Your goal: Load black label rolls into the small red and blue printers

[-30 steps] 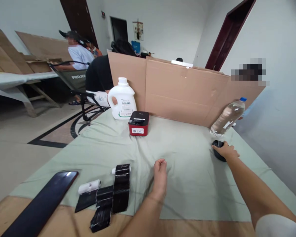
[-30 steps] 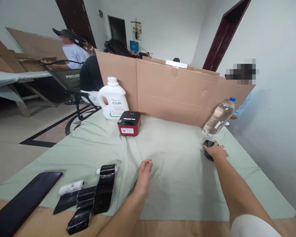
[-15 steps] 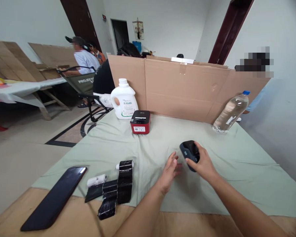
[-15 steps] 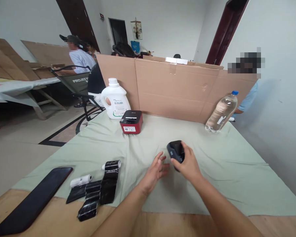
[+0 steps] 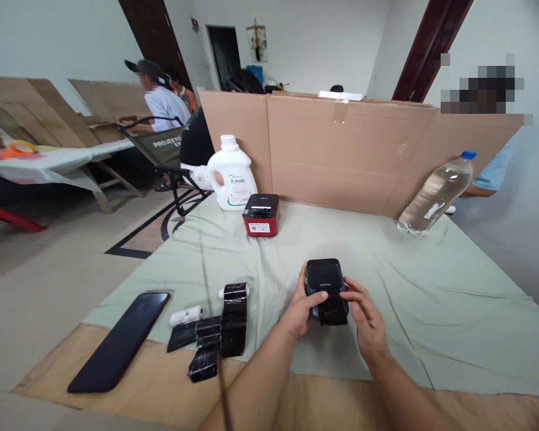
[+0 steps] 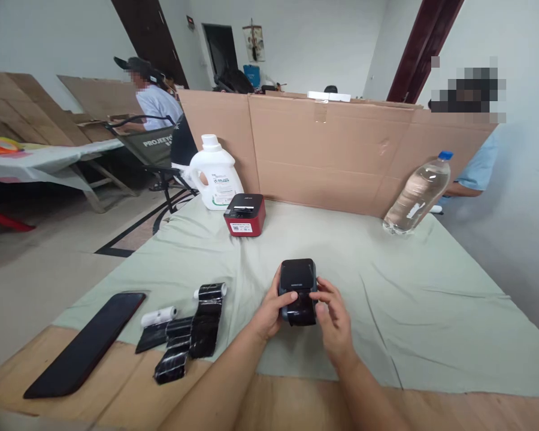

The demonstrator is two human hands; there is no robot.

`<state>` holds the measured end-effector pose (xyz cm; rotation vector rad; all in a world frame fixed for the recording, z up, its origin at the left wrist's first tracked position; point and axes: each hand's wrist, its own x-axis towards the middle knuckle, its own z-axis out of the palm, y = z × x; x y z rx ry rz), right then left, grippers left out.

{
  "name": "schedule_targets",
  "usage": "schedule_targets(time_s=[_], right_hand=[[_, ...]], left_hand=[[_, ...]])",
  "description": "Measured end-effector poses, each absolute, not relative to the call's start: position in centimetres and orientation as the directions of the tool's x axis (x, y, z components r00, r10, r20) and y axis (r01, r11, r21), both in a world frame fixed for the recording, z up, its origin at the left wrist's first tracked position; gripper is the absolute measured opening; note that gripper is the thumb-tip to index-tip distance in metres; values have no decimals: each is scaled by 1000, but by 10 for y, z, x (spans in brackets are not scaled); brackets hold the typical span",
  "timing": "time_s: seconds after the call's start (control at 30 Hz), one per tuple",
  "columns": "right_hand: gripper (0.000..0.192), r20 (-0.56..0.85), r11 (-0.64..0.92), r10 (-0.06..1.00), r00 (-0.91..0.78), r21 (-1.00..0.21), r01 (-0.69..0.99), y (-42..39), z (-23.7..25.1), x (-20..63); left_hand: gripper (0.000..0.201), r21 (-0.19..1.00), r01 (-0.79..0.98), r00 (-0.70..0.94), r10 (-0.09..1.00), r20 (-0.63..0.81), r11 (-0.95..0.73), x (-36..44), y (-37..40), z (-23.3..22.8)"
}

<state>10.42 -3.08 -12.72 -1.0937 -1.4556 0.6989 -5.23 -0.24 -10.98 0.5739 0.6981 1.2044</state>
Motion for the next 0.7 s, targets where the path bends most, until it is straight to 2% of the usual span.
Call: schedule_targets(time_s=[0.03,0.1,0.17,0.23,0.37,0.53,0.6,0.7], right_hand=[[34,375,359,920,118,-923,136,-27,-129,107],[54,299,304,944,139,-953,-14,-23,-134,110],[77,242,245,969,41,-967,-76,-21,-138,107],[88,183,179,982,-44,-980,-84,-22,-142,102],[86,117,110,992,-40,-985,-136,-22,-146,97],[87,22,19,1000,-9,-966,-258,-17,-145,100],[86,-16,-10,1000,15,-957,-291,-16,-144,100],[84,6,12,1000,21,-957,-289,-16,-144,100]], left_hand=[[111,728,-627,223,959,-172,276,-52,-2,-111],[112,735,-611,283,948,-144,294,-52,-1,-113],[115,761,-578,323,939,-116,293,-51,-1,-116],[117,797,-537,331,938,-103,277,-50,-1,-118],[116,842,-480,315,944,-97,246,-49,1,-122],[82,825,-517,234,965,-121,229,-49,6,-126],[75,813,-521,228,960,-161,260,-48,7,-127],[72,821,-485,237,949,-211,303,-50,9,-126]])
